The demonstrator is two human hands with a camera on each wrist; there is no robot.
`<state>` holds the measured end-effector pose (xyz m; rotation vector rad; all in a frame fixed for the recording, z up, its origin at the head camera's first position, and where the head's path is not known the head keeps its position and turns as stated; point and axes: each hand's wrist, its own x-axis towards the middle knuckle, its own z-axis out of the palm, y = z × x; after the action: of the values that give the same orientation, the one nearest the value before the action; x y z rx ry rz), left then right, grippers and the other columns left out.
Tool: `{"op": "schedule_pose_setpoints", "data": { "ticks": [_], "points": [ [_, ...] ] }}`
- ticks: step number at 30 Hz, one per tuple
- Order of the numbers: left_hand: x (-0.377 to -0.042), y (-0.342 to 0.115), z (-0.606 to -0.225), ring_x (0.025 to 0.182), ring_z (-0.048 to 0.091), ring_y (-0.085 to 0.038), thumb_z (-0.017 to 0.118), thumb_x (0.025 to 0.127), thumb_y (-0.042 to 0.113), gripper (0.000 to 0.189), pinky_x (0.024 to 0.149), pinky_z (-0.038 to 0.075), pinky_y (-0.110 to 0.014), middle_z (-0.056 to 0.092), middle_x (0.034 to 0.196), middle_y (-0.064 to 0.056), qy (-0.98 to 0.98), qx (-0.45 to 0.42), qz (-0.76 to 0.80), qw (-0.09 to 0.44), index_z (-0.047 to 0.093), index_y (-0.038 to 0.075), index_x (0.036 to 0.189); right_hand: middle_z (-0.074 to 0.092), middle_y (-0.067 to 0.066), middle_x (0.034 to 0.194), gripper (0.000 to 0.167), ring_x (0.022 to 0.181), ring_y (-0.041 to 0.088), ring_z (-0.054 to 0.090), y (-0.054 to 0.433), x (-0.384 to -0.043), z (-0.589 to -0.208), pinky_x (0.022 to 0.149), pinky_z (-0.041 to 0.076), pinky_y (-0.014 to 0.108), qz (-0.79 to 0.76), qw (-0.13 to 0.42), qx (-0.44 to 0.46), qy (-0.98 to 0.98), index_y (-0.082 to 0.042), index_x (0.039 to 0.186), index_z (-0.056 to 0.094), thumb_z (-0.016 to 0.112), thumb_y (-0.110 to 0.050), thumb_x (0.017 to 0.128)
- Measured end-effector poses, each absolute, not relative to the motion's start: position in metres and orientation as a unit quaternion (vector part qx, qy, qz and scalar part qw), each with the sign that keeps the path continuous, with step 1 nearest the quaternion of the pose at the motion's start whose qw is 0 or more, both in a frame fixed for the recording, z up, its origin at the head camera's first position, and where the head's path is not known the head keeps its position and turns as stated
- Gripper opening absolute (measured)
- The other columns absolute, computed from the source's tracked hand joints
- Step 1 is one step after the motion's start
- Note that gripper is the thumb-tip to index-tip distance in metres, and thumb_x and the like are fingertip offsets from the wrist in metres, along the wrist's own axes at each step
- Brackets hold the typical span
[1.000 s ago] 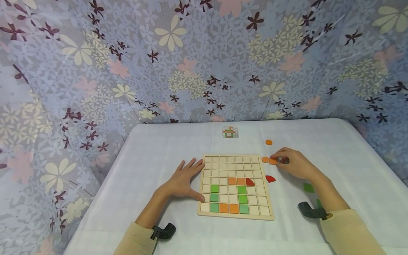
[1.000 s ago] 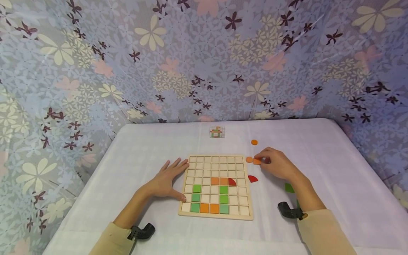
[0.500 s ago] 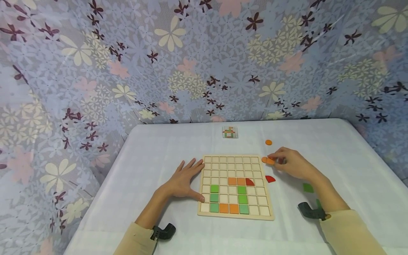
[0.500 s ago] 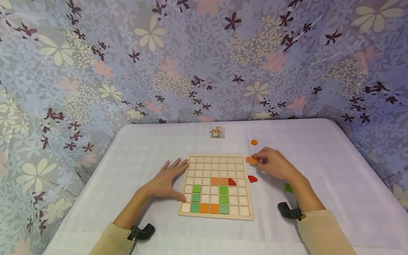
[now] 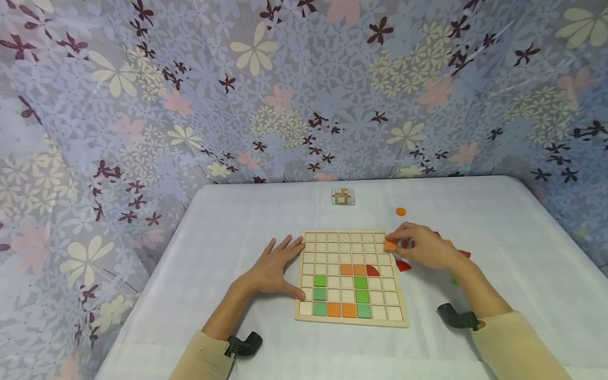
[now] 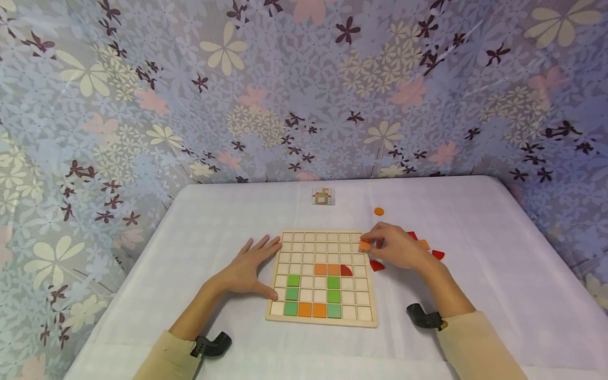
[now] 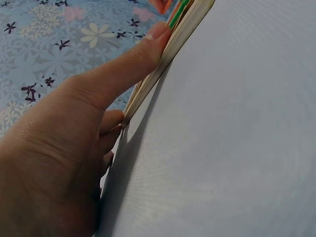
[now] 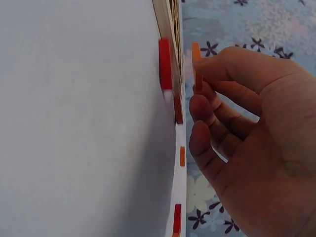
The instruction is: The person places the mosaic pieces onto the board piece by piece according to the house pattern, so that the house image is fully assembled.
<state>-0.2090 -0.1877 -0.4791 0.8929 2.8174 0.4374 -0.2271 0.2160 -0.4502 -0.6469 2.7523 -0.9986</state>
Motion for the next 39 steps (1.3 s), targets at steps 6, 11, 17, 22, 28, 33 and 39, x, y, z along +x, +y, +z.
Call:
{"op": "schedule_pose_setpoints", "data": {
  "ticks": [6,11,17,22,28,33,39],
  "points": [
    [-0.210,-0.188,-0.480,0.146,0.000,-0.015,0.061,0.051,0.089,0.130,0.115,-0.004,-0.046,0.010,0.160,0.010,0.940,0.298,0.146,0.079,0.019,0.023,0.155,0.060,-0.002,0.101,0.033,0.079,0.016,0.053,0.206,-0.226,-0.450,0.056,0.048,0.028,-0.341,0.085,-0.233,0.907,-0.012,0.117,0.070,0.070,-0.011,0.084],
    [-0.210,-0.188,-0.480,0.146,0.000,-0.015,0.061,0.051,0.090,0.130,0.115,-0.004,-0.046,0.010,0.159,0.010,0.940,0.299,0.146,0.077,0.019,0.023,0.155,0.059,-0.003,0.099,0.034,0.078,0.014,0.054,0.197,-0.225,-0.450,0.062,0.047,0.027,-0.340,0.089,-0.272,0.896,-0.011,0.119,0.069,0.073,-0.013,0.085],
    [-0.209,-0.187,-0.478,0.146,0.001,-0.016,0.063,0.052,0.088,0.129,0.115,-0.004,-0.046,0.010,0.159,0.011,0.939,0.299,0.152,0.079,0.021,0.022,0.155,0.060,-0.005,0.100,0.033,0.078,0.012,0.053,0.188,-0.225,-0.451,0.064,0.047,0.027,-0.334,0.090,-0.310,0.886,-0.010,0.119,0.069,0.071,-0.013,0.086],
    [-0.209,-0.187,-0.478,0.146,0.002,-0.018,0.064,0.053,0.087,0.129,0.115,-0.003,-0.047,0.011,0.159,0.010,0.938,0.303,0.150,0.074,0.021,0.021,0.155,0.060,-0.004,0.101,0.032,0.077,0.015,0.052,0.181,-0.225,-0.449,0.064,0.047,0.026,-0.328,0.089,-0.325,0.883,-0.010,0.119,0.069,0.071,-0.013,0.087],
    [-0.210,-0.187,-0.478,0.146,0.002,-0.018,0.063,0.052,0.087,0.129,0.115,-0.004,-0.046,0.011,0.159,0.009,0.939,0.301,0.151,0.075,0.021,0.021,0.155,0.059,-0.003,0.103,0.031,0.078,0.014,0.053,0.169,-0.221,-0.445,0.065,0.047,0.026,-0.323,0.098,-0.333,0.881,-0.011,0.118,0.070,0.069,-0.010,0.087],
    [-0.210,-0.187,-0.476,0.146,0.002,-0.018,0.064,0.053,0.087,0.129,0.115,-0.003,-0.047,0.011,0.160,0.008,0.938,0.303,0.151,0.078,0.020,0.021,0.155,0.059,-0.003,0.102,0.030,0.076,0.014,0.052,0.164,-0.220,-0.446,0.064,0.047,0.026,-0.323,0.099,-0.342,0.877,-0.013,0.117,0.070,0.066,-0.008,0.088],
    [-0.210,-0.187,-0.476,0.146,0.002,-0.018,0.064,0.053,0.087,0.129,0.115,-0.003,-0.047,0.012,0.160,0.007,0.938,0.302,0.150,0.080,0.020,0.021,0.155,0.058,-0.003,0.097,0.027,0.078,0.015,0.052,0.156,-0.218,-0.447,0.064,0.046,0.025,-0.313,0.091,-0.354,0.877,-0.014,0.114,0.072,0.068,-0.010,0.088]
  ]
}}
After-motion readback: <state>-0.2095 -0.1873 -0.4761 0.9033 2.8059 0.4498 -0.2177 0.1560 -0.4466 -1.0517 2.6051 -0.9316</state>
